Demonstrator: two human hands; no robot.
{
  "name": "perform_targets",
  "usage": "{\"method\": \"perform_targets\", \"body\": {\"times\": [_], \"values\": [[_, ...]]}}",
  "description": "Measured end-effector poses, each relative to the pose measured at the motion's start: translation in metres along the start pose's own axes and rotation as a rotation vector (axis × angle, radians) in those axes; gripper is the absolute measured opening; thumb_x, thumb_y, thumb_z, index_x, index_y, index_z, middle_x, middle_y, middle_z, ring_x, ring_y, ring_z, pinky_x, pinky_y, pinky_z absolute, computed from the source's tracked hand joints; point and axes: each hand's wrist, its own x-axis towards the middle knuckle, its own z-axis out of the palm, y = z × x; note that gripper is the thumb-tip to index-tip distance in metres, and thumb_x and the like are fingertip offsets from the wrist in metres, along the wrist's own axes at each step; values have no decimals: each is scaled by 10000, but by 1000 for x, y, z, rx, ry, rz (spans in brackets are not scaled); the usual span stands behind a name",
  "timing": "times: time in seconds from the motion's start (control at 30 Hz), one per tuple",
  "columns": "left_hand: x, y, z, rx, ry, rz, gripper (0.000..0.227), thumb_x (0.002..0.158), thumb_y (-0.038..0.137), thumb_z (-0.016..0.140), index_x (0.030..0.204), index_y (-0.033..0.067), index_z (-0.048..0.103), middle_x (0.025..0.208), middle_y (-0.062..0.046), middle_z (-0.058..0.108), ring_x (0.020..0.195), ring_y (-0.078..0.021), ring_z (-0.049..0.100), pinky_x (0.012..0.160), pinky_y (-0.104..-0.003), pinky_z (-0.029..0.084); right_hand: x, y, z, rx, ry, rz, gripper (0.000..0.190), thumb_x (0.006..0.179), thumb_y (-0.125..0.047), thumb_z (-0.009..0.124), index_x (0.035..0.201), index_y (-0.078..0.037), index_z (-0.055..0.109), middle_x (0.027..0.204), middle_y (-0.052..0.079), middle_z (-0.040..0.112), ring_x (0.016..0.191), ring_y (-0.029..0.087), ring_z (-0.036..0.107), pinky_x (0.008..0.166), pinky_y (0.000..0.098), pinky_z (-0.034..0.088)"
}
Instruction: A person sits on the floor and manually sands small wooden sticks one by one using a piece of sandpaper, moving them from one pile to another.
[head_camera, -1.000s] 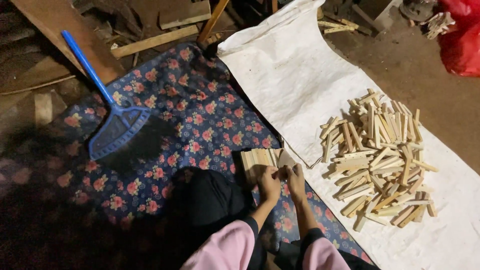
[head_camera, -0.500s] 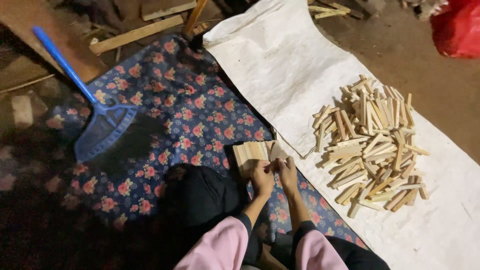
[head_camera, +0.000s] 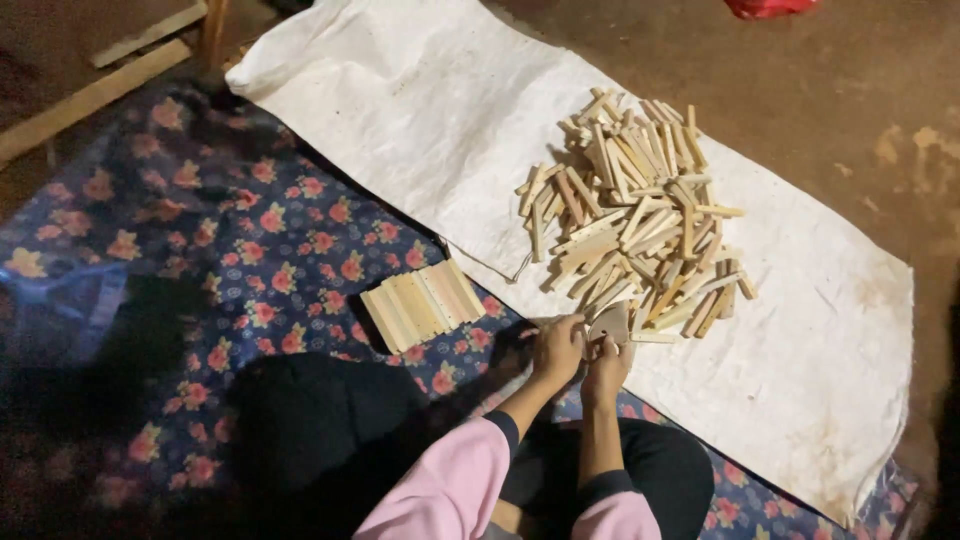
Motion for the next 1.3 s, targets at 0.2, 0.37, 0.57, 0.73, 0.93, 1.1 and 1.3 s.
{"method": "perform_targets", "body": {"times": [0.2,0.37,0.57,0.73,0.93,1.1,1.3], "values": [[22,-7,46,173,21,-135,236,905,56,647,1115,103,743,1025,-92,735,1009,-292,728,873,-406,599,68,55,-24,-240,25,91,234,931,-279,632,750,-133,600,788,84,572,778,217,585,780,365,493],[22,-53,71,204,175,0,152,810,94,770,947,157,789,833,-50,759,858,-276,723,909,-386,498,81,92,-24,-25,94,133,187,1002,-270,592,1086,-108,555,864,83,592,783,198,642,789,364,524],[3,-6,33,-30,115,-233,145,788,117,772,912,186,801,531,8,644,609,-179,681,738,-234,532,64,87,-32,219,139,177,306,1074,-250,479,1355,-148,413,811,20,512,646,170,668,602,286,541],[-35,11,-19,-200,103,-335,161,797,97,754,941,137,812,381,-43,563,486,-161,689,586,-204,524,-23,43,-27,132,109,123,243,1054,-207,518,1265,-95,470,955,87,523,749,215,672,674,326,600],[-81,-49,-75,-205,191,-313,198,703,137,820,898,107,834,754,-158,764,761,-295,765,651,-323,586,-82,62,-40,-273,-50,-58,320,1024,-271,620,1200,-9,567,1033,265,623,983,389,680,815,500,593],[-104,-78,-134,-234,66,-490,220,681,220,856,898,186,842,586,-68,723,549,-158,719,549,-268,593,-98,83,-44,-900,-264,-335,354,1035,-374,559,1289,-154,670,1104,212,728,1091,467,652,940,560,528],[-109,-75,-172,-721,-114,-562,362,881,55,745,1217,-76,701,1115,-331,706,1023,-353,725,950,-427,565,-167,49,-21,-1133,-524,-331,660,885,-237,629,1497,-409,453,1138,230,728,1110,440,671,1036,519,520]]}}
